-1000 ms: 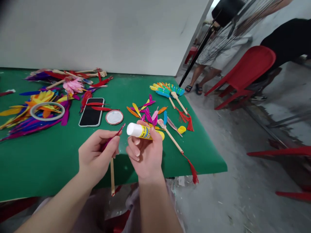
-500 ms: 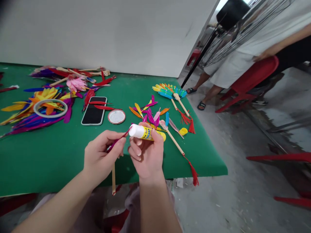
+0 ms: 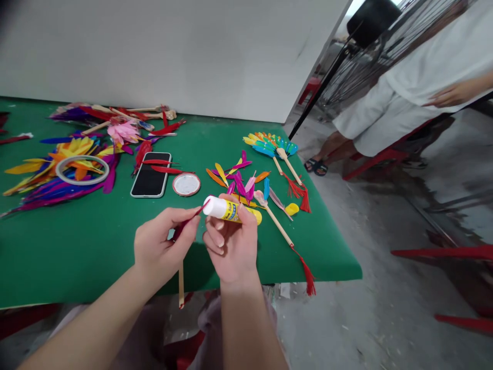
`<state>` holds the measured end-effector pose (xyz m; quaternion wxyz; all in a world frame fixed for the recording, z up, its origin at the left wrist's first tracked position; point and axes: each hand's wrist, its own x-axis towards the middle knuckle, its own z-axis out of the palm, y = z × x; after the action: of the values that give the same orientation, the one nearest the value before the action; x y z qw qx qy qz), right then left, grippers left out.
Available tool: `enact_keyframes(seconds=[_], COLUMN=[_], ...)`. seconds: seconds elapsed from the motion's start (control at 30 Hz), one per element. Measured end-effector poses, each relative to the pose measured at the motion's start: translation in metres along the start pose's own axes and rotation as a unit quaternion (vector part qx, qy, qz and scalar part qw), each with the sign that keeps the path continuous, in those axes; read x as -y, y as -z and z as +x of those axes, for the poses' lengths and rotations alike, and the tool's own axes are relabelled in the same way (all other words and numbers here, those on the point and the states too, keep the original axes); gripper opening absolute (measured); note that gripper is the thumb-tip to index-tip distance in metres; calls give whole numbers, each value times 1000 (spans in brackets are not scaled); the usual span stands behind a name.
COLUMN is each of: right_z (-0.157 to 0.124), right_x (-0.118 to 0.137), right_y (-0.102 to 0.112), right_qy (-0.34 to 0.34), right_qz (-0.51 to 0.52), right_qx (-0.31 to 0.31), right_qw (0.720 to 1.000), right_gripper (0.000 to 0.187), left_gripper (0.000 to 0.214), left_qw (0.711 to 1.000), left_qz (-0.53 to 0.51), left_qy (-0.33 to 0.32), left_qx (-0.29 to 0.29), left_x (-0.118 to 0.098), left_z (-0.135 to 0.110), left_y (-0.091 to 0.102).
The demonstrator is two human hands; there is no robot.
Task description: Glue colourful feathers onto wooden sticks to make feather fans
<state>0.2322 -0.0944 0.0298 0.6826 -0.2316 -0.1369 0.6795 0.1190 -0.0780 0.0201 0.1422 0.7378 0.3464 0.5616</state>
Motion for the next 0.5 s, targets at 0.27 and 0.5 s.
enact_keyframes(seconds=[0.27,0.5], right_z=[-1,1], right_x=[1,-1], right_y=[0,1], right_qy=[-3,2], right_qz=[-4,-1], right_qx=[14,10], right_qw=[1000,1000], right_gripper=[18,17], left_gripper=[10,9], left_qw=[1000,1000], left_qz=[-10,-15], left_qy=[29,2], left_qx=[4,8], left_x=[1,0], left_z=[1,1], left_y=[1,0])
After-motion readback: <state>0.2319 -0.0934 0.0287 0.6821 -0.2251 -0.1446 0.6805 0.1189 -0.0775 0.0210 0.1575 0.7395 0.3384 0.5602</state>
